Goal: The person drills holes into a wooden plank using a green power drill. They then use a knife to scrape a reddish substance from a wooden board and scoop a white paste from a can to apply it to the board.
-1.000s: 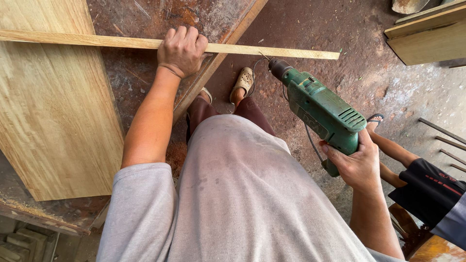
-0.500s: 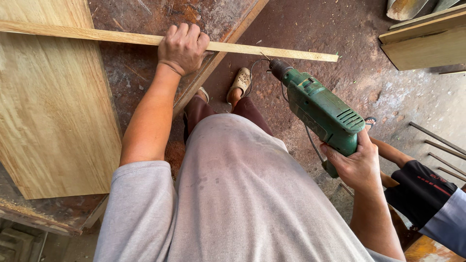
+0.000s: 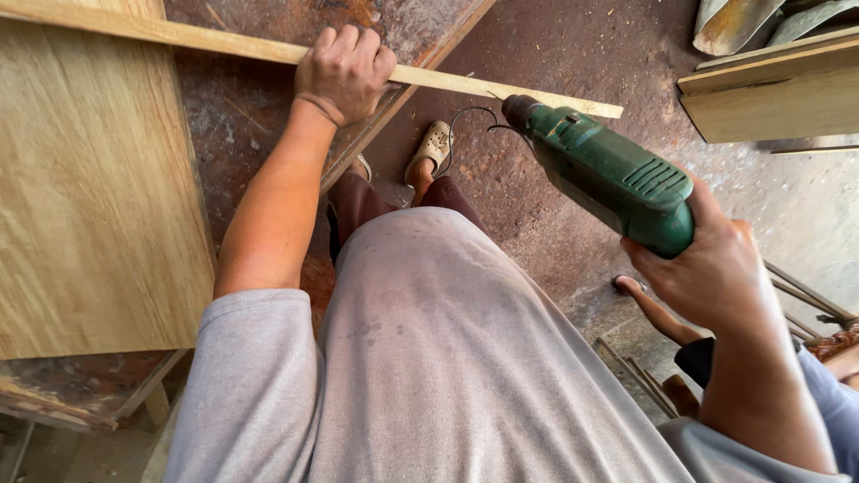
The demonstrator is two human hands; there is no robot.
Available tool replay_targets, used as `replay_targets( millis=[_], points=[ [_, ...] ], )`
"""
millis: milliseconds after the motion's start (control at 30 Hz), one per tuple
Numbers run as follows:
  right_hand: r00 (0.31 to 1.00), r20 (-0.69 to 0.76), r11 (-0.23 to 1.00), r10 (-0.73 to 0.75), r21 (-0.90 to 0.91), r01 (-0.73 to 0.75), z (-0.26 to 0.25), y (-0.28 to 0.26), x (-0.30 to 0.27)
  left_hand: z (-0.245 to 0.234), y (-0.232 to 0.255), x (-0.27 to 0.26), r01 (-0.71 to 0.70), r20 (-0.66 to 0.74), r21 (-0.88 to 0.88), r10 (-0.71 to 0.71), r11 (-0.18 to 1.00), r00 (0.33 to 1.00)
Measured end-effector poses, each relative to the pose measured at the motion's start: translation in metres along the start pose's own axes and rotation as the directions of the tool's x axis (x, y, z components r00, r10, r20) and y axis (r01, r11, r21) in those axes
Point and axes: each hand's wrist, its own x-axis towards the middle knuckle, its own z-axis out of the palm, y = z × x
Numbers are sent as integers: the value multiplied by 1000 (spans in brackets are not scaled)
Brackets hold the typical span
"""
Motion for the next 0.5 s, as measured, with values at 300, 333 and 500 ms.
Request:
replay_targets(
  millis=[300, 333, 500],
  points=[
    [992, 43, 984, -123, -125, 127, -30, -26, 22, 5, 1, -3, 17, -60, -61, -20, 998, 998],
    [986, 42, 978, -160, -128, 164, -31, -28, 23, 6, 2, -2, 19, -69, -69, -24, 997, 997],
    [989, 36, 976, -141, -160, 145, -28, -36, 20, 6, 2, -3, 16, -64, -27, -18, 1000, 998]
  ],
)
